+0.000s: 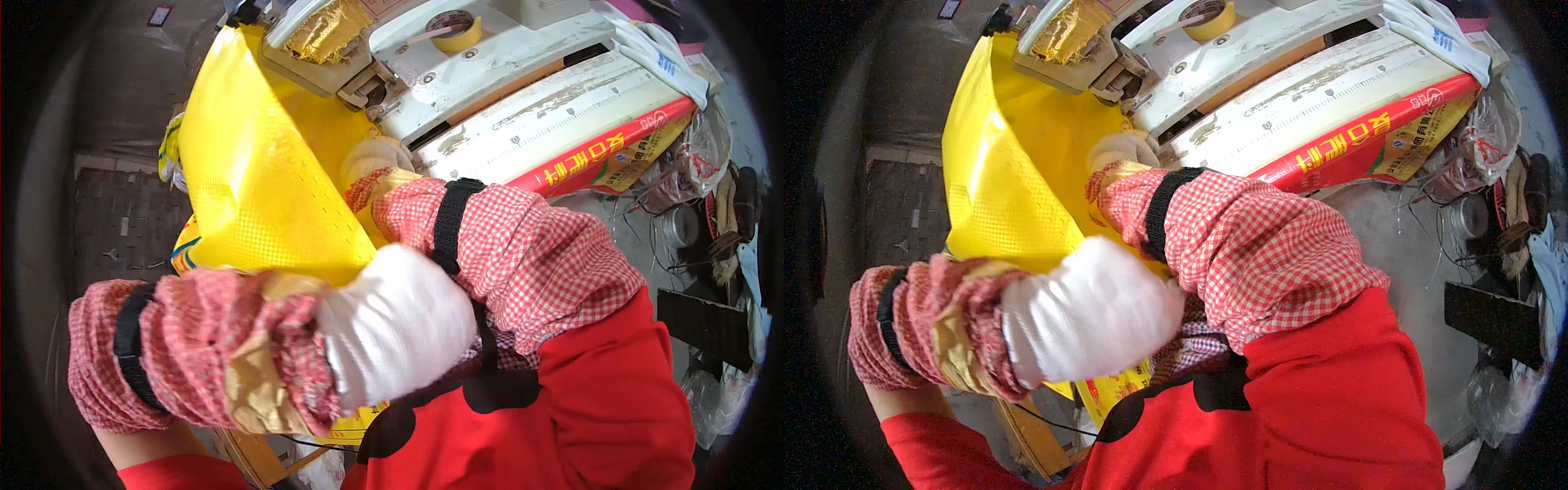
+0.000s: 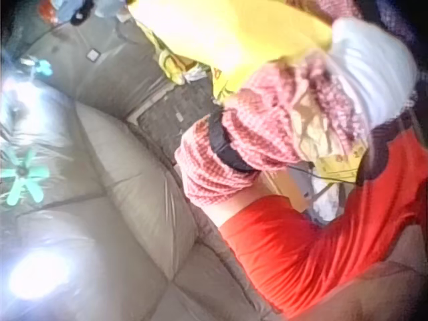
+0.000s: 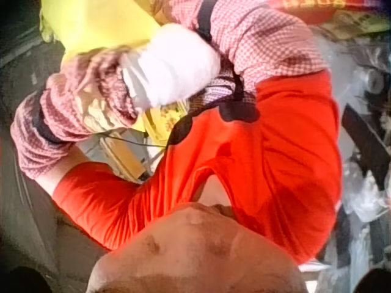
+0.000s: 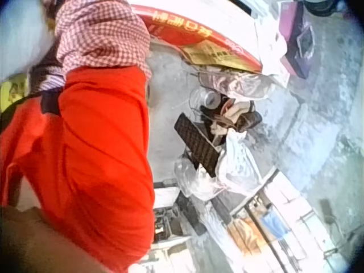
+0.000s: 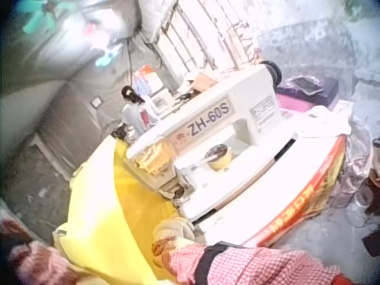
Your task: Inserting plastic liners into woven sacks and organizing them at a workstation.
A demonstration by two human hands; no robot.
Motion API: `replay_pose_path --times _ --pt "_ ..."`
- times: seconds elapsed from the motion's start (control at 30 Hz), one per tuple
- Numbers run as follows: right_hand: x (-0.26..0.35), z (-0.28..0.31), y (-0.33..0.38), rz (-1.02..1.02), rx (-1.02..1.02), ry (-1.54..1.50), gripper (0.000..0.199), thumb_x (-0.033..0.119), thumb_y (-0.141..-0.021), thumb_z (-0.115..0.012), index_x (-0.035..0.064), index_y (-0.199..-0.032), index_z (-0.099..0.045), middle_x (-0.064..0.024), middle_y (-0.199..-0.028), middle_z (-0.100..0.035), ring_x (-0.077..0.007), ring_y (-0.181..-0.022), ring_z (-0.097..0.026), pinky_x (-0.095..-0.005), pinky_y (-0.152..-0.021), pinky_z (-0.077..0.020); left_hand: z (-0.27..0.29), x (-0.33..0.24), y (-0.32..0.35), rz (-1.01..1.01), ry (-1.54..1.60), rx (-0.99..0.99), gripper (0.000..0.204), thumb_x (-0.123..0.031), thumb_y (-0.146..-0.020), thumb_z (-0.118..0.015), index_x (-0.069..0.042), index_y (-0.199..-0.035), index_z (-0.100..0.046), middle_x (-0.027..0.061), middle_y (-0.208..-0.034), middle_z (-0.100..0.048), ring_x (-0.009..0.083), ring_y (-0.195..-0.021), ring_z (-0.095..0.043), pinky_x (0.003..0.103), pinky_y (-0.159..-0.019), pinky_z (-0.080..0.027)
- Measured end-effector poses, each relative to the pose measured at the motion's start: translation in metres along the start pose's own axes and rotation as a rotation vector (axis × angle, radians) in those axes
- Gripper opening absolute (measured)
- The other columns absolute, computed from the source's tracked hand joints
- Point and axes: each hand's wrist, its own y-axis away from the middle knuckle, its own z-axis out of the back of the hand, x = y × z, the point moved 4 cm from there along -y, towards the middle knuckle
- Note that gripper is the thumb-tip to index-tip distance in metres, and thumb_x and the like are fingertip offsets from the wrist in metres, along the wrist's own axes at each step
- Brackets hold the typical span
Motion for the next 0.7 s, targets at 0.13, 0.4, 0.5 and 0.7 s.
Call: replay_pose_path --times 0.13,0.4,0.5,0.7 --pt "0.022 0.021 0.01 -0.11 0.055 0.275 0.014 0.026 -0.078 -0.057 0.0136 -0.08 -0.063 -0.0092 -0.083 -0.062 -0.0273 -0.074 -0.058 -0.0401 -0.07 -0.0471 0.04 0.055 0.017 0.015 -0.359 -0.132 0.017 -0.027 -0.07 -0.064 -0.01 -0.072 -0.06 0.0074 -0.061 -0.057 0.0255 -0.059 -0.06 0.036 -0.054 -0.047" --pt "0.056 0.029 0.041 -0.315 0.097 0.471 0.015 0.023 -0.079 -0.055 0.0133 -0.085 -0.064 -0.0106 -0.088 -0.063 -0.0271 -0.079 -0.06 -0.0402 -0.073 -0.0477 0.0 -0.006 0.063 -0.13 -0.028 0.275 0.008 -0.022 -0.061 -0.058 -0.014 -0.063 -0.058 0.0002 -0.056 -0.053 0.0167 -0.047 -0.054 0.033 -0.042 -0.042" --pt "0.049 0.036 0.031 -0.425 0.095 0.571 0.016 0.022 -0.079 -0.054 0.0132 -0.087 -0.065 -0.0112 -0.09 -0.064 -0.027 -0.081 -0.061 -0.0402 -0.074 -0.0479 -0.001 -0.011 0.021 -0.232 0.054 -0.23 0.012 -0.022 -0.062 -0.059 -0.01 -0.066 -0.058 0.0052 -0.055 -0.054 0.0213 -0.049 -0.058 0.034 -0.046 -0.048" --pt "0.019 0.063 0.009 -0.695 0.102 0.626 0.018 0.019 -0.08 -0.053 0.0129 -0.091 -0.066 -0.0122 -0.094 -0.064 -0.0268 -0.085 -0.062 -0.0403 -0.077 -0.0483 -0.037 0.066 -0.005 -0.017 0.072 -0.308 0.011 -0.02 -0.063 -0.065 -0.012 -0.069 -0.061 0.0102 -0.063 -0.059 0.0296 -0.06 -0.061 0.038 -0.052 -0.049"
